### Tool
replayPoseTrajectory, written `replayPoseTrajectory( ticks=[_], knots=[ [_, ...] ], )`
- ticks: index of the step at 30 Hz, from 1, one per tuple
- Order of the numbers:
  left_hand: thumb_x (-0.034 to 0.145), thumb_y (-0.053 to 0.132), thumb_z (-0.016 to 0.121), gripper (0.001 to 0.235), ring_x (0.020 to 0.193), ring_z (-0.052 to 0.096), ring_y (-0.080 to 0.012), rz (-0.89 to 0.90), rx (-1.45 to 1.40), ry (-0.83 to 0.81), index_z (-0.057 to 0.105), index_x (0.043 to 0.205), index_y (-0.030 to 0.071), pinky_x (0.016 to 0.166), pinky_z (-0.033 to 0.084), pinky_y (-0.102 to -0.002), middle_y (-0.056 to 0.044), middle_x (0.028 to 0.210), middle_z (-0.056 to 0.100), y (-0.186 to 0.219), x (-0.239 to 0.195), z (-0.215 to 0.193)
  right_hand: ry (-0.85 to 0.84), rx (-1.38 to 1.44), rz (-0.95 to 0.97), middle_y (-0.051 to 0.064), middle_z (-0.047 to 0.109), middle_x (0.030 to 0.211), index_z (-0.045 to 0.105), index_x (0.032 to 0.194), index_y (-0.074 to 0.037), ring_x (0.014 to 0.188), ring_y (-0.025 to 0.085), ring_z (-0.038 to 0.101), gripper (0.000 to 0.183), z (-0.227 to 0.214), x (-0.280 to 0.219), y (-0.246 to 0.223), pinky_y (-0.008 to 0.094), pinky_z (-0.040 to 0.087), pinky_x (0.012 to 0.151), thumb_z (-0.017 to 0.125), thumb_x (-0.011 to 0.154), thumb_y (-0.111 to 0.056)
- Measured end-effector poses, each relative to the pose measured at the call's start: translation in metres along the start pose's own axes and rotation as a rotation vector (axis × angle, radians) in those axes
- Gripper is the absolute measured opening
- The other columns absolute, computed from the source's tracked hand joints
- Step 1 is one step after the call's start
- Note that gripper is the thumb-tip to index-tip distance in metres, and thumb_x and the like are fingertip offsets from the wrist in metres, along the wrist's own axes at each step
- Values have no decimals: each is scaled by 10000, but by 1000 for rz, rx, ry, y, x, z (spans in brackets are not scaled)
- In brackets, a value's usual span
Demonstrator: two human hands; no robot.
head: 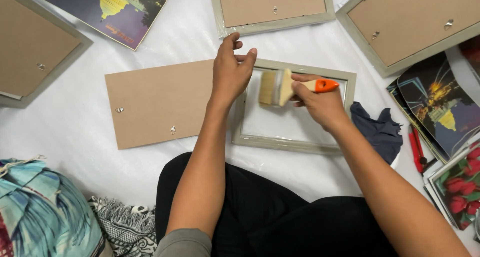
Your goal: Cleaning the glass of a picture frame using a brush
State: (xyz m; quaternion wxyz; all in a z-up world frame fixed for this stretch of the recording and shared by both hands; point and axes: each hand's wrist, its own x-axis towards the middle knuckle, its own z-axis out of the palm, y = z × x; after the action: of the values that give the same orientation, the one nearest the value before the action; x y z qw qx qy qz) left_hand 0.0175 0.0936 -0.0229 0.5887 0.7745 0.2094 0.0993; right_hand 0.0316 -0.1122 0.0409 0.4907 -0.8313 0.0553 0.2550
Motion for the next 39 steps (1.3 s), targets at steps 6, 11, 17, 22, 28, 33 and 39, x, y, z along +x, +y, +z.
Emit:
replayPoseTrajectory(
  ticks=[6,11,17,22,28,33,39],
  knots=[
    [942,267,628,599,993,754,-238,16,52,-21,452,1426,-39,854,627,-367,-214,1299,613,1,-1,4,340,-350,74,131,715,926,746,1104,-23,718,172,688,166,-96,-14,27,270,586,656,673,984,-112],
    [941,265,634,595,978,745,-234,35,65,-41,453,1423,-34,849,620,-364,-207,1297,614,-1,-4,6,325,-523,12,104,712,775,777,1130,-66,625,191,626,227,-81,-47,10,321,519,624,678,941,-144],
    [946,252,636,594,972,725,-219,49,116,-44,453,1421,-54,841,620,-352,-205,1280,616,-8,-5,6,-7,-184,-25,70,759,823,755,1205,-93,732,120,710,318,3,-59,8,233,540,639,694,907,-185],
    [942,253,656,579,945,715,-207,82,166,-58,470,1405,-43,809,622,-340,-186,1246,628,-10,-8,7,-125,-298,-98,-22,631,594,808,1152,-127,518,79,477,288,-4,-48,6,230,408,532,705,899,-218],
    [965,250,649,583,952,704,-223,72,205,-82,446,1420,-52,817,611,-356,-207,1273,618,-6,-11,7,87,-382,347,79,747,872,809,1114,-136,750,171,647,296,-70,-42,-11,300,516,728,682,847,-132],
    [967,264,656,593,1099,685,-328,83,252,-105,443,1424,-47,911,589,-416,-230,1305,605,-7,-13,10,317,-673,149,185,732,837,806,991,-69,693,354,650,237,-90,-41,18,459,530,709,704,843,-223],
    [969,214,682,601,1181,644,-478,24,293,-196,452,1417,-113,910,585,-574,-328,1279,589,2,-17,13,4,-183,-71,162,782,919,823,1090,-210,838,194,644,319,-40,-56,8,327,524,762,757,778,-205]
  ],
)
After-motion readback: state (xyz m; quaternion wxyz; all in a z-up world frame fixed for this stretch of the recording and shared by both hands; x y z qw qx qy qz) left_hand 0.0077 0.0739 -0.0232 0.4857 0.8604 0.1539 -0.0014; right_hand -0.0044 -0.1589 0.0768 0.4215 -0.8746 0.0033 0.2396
